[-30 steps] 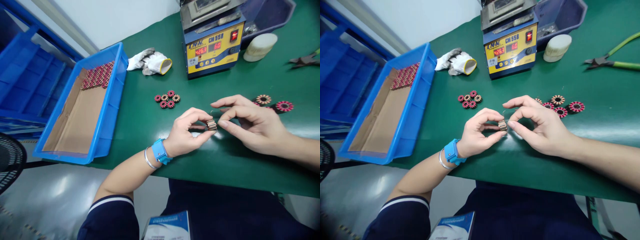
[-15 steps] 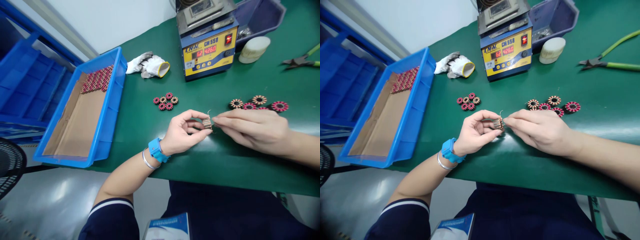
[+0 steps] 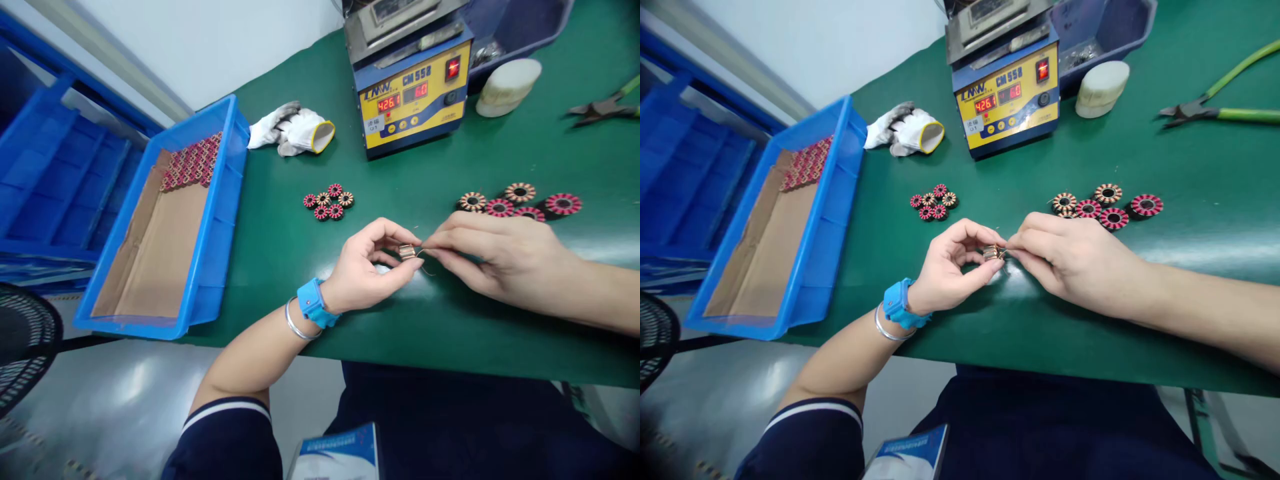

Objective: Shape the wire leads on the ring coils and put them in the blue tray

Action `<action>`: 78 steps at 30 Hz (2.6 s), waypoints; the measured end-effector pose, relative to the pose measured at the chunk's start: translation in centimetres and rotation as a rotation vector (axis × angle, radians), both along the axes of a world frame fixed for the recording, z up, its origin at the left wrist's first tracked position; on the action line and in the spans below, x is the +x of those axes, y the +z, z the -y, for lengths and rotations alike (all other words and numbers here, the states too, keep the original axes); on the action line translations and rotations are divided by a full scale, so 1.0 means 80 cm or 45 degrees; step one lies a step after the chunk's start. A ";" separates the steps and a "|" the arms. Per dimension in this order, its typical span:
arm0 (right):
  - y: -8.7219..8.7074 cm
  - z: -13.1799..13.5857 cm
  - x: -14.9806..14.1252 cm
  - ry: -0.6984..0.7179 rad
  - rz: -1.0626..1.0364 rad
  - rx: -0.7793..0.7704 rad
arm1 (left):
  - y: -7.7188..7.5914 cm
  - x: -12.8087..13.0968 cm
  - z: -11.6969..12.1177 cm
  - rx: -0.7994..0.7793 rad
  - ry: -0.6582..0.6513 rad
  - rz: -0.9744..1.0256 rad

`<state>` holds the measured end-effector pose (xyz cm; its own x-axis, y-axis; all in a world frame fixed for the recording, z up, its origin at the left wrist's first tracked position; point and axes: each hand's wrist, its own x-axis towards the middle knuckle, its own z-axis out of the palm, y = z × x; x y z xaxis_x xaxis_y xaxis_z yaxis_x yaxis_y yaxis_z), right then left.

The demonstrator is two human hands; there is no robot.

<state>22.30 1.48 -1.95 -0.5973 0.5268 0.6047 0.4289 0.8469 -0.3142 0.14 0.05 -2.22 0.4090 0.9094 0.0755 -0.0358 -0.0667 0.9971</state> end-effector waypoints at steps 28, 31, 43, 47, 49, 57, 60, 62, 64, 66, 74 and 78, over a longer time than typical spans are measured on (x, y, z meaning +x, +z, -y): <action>0.006 0.009 0.006 0.084 0.269 0.494 | 0.015 0.001 0.003 -0.372 -0.180 -0.187; 0.009 0.009 0.004 0.070 0.279 0.482 | 0.015 0.002 0.003 -0.366 -0.170 -0.164; 0.008 0.009 0.003 0.050 0.328 0.446 | 0.018 -0.002 0.002 -0.274 -0.189 -0.245; 0.008 0.008 0.006 0.068 0.350 0.423 | 0.020 -0.002 0.003 -0.240 -0.184 -0.259; 0.010 0.005 0.009 0.051 0.328 0.396 | 0.022 -0.002 0.003 -0.237 -0.166 -0.266; 0.011 -0.004 0.007 0.158 0.040 -0.090 | 0.023 -0.001 0.004 -0.242 -0.119 -0.226; 0.005 -0.002 0.000 0.174 0.046 -0.174 | 0.018 0.001 0.006 -0.228 -0.066 -0.215; 0.003 -0.002 -0.002 0.172 0.033 -0.184 | 0.016 0.002 0.007 -0.230 -0.024 -0.204; 0.003 -0.002 -0.004 0.179 0.005 -0.203 | 0.017 0.003 0.008 -0.236 -0.014 -0.187; 0.003 -0.003 -0.004 0.166 -0.047 -0.246 | 0.018 0.003 0.007 -0.265 -0.007 -0.161; -0.004 0.000 -0.011 0.016 -0.237 -0.135 | 0.020 0.003 0.001 -0.405 0.131 -0.043; -0.006 0.005 -0.014 0.049 -0.206 -0.150 | 0.018 0.004 0.000 -0.410 0.136 -0.055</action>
